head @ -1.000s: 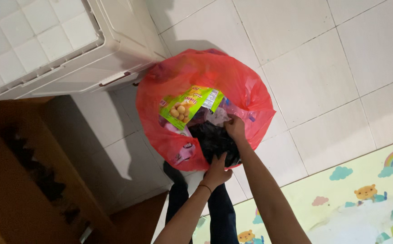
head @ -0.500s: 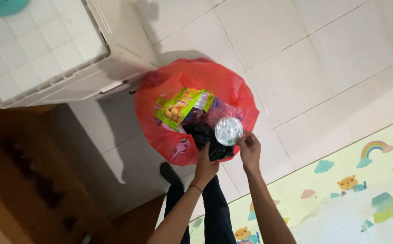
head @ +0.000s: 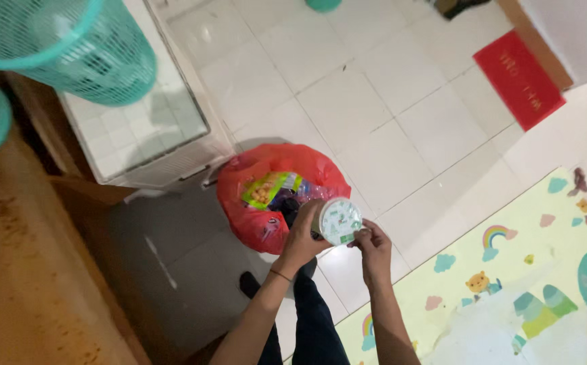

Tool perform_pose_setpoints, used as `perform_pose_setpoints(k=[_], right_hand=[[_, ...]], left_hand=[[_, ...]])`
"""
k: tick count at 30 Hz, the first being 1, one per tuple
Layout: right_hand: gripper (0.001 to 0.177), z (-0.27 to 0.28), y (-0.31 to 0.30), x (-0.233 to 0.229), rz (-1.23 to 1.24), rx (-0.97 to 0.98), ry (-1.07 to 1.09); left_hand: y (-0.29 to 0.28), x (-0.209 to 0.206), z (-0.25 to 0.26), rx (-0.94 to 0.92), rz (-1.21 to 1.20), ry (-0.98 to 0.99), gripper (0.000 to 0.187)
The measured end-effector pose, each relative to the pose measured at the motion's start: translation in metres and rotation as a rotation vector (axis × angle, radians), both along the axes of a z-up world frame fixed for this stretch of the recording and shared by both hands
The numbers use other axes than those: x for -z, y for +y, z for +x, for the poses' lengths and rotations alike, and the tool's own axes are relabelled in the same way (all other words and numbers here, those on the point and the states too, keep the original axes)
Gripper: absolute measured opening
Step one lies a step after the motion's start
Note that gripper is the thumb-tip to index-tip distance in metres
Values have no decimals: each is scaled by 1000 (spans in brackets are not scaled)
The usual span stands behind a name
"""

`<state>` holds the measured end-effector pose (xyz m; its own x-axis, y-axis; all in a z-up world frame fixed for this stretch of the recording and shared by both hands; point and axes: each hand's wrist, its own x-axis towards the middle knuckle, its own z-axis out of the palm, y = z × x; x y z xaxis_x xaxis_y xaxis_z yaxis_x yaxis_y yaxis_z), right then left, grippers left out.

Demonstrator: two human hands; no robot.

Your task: The person removes various packaged items from a red plastic bag and places them into different colored baskets. Items include snack packets, a plastic cup, and a water bottle. The person handles each item individually and deposits it into a basket.

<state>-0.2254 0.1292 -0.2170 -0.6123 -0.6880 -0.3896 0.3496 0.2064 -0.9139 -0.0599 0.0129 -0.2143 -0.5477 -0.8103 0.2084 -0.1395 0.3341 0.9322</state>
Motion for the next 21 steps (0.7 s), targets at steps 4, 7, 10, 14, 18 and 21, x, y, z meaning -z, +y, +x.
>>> perform_pose_setpoints(k=[4,7,10,14,18,21], right_hand=[[32,5,-4,-69,-142,4,-10],[41,9,-15,-111,-228,-125,180],[56,24,-24,-143,-337,-239,270],[66,38,-37,-171,-388,-257,384],[66,47,-49,-188,-440,-265,351],[66,50,-55,-200,-440,-269,412]], left_hand=[[-13,-84,5,8,9,133,85],[-30,-136,7,19,23,224,80],[-39,-175,17,115,104,257,73],[-46,-207,28,159,93,324,72],[-51,-220,37,129,93,333,75],[-53,-226,40,144,166,389,73]])
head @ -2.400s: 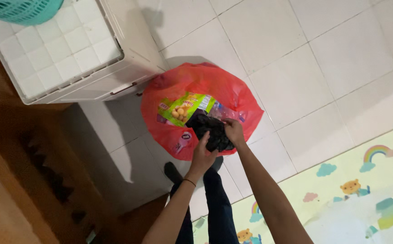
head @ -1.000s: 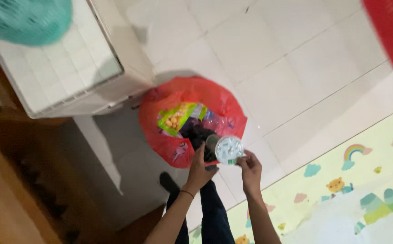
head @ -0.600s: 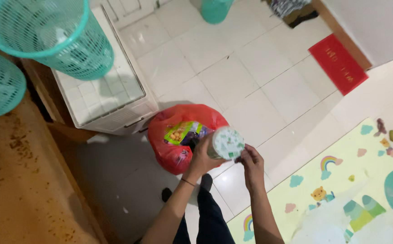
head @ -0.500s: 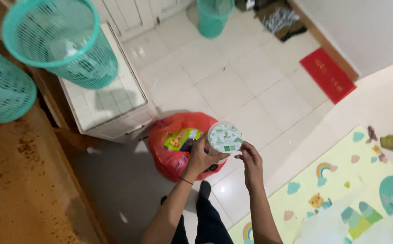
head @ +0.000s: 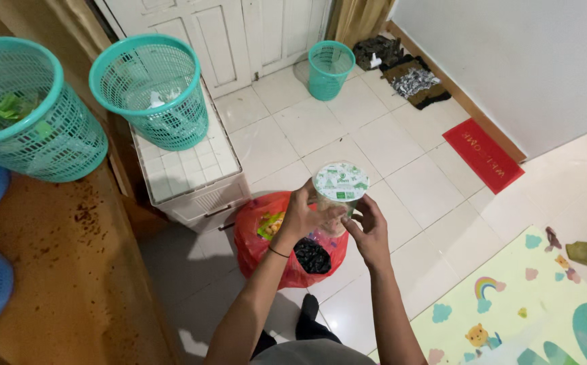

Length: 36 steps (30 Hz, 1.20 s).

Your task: The person removes various packaged items from a red plastic bag and places them into different colored baskets. Items include snack packets, a plastic cup, and a water bottle. The person handles each item individually and deposits it into a basket.

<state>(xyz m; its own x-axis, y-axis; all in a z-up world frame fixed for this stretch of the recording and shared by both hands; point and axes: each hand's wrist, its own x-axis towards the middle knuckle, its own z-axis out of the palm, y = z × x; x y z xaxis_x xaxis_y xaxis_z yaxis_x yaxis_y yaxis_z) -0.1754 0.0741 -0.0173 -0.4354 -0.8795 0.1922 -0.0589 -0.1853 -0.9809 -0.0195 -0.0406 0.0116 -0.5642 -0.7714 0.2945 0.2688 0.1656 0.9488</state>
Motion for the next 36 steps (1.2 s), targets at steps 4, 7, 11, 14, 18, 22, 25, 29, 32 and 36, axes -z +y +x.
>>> perform_pose_setpoints(k=[4,7,11,14,18,22,25,29,32,36], right_hand=[[65,5,-4,-17,-17,8,62],[65,9,-10,-27,-43,3,64],[62,13,-14,-35,-70,-21,50],[55,14,-14,-36,-104,-38,36],[57,13,-16,-38,-97,-34,54],[58,14,-18,-41,-92,-36,56],[59,15,-19,-44,-83,-39,50],[60,16,-18,-45,-105,-65,38],[60,16,-19,-45,-102,-62,56],[62,15,-21,-43,-102,-59,34]], left_hand=[[-3,-11,5,-9,-75,23,78],[-4,-20,8,-29,-140,12,83],[-5,-29,13,-26,-123,8,84],[-5,-33,16,-53,-166,-28,85],[-6,-37,19,-68,-194,-30,87],[-6,-38,22,-57,-208,-33,86],[-9,-39,23,-23,-176,-12,89],[-10,-40,23,-18,-160,-54,96],[-9,-40,27,-19,-218,-34,107],[-7,-40,28,-20,-247,-17,122]])
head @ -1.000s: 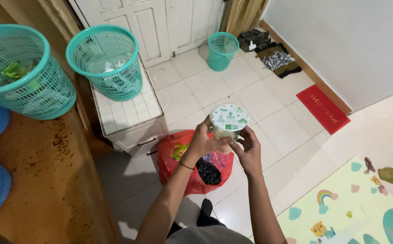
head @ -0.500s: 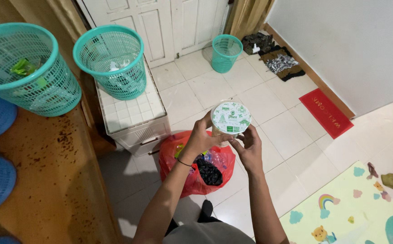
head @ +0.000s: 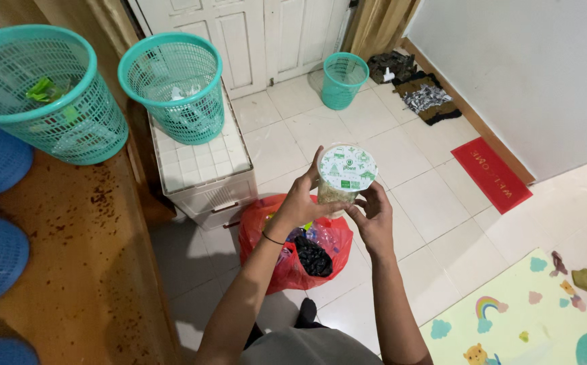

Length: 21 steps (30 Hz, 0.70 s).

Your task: The person removes various packaged items from a red plastic bag and places them into different colored baskets. Items include snack packets, a plastic cup, and a water bottle. The person handles each item individually and deposits it into a basket.

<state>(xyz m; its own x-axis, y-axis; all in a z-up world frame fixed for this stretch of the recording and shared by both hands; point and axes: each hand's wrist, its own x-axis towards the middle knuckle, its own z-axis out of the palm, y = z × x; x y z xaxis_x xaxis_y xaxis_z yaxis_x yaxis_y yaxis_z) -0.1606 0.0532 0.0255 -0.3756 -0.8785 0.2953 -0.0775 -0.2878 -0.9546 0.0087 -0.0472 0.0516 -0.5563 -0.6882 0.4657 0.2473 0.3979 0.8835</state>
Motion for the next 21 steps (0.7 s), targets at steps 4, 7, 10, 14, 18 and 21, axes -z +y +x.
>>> perform_pose_setpoints(k=[4,7,10,14,18,21], right_hand=[[63,0,-1,-1,11,-1,2],[63,0,-3,-3,15,-9,-3],[62,1,-5,-4,20,-23,-14],[60,0,-9,-6,13,-50,23],[61,-1,-16,-6,31,-72,44],[62,0,-21,-6,17,-111,32]], left_hand=[[0,0,0,-9,45,-33,103],[0,1,0,-10,69,-36,98],[2,3,0,-29,68,-9,95],[4,5,-1,-75,80,32,90],[5,6,1,-146,36,13,86],[4,4,5,-162,77,23,87]])
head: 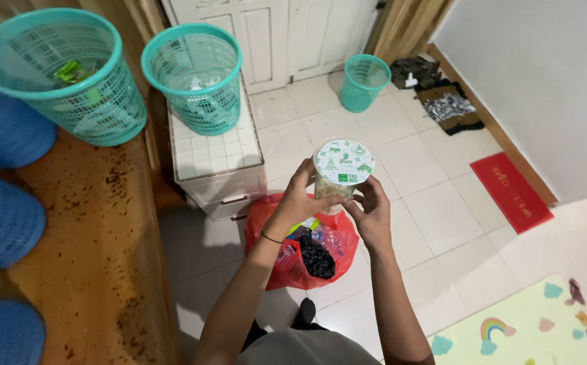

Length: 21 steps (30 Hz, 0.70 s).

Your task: The person removes various packaged items from a red plastic bag and places them into different colored baskets. Items include snack packets, a plastic cup, and a water bottle. The person handles each item individually and deposits it into a basket.

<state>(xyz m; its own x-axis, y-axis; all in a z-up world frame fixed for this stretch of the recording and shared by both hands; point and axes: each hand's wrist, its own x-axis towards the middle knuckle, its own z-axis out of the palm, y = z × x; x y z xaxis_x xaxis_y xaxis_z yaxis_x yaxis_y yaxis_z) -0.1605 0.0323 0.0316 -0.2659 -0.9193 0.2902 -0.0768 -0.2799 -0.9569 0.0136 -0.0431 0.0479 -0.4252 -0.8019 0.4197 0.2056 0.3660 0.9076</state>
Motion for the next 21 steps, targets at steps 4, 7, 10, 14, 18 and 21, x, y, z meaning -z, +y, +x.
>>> perform_pose_setpoints(k=[4,7,10,14,18,21], right_hand=[[60,7,-9,4,-2,-59,-6],[58,15,-18,7,-3,-119,-22],[57,26,-28,9,-16,-186,-40],[59,38,-36,8,-16,-234,-40],[59,59,-43,11,-14,-279,-50],[60,78,-53,12,-15,-319,-45]], left_hand=[[-2,-1,13,-68,5,-14,87],[0,0,26,-114,-7,18,83],[4,1,40,-170,3,20,81],[7,6,52,-277,-5,-38,80],[4,18,69,-319,-44,39,90],[1,21,90,-308,19,95,91]])
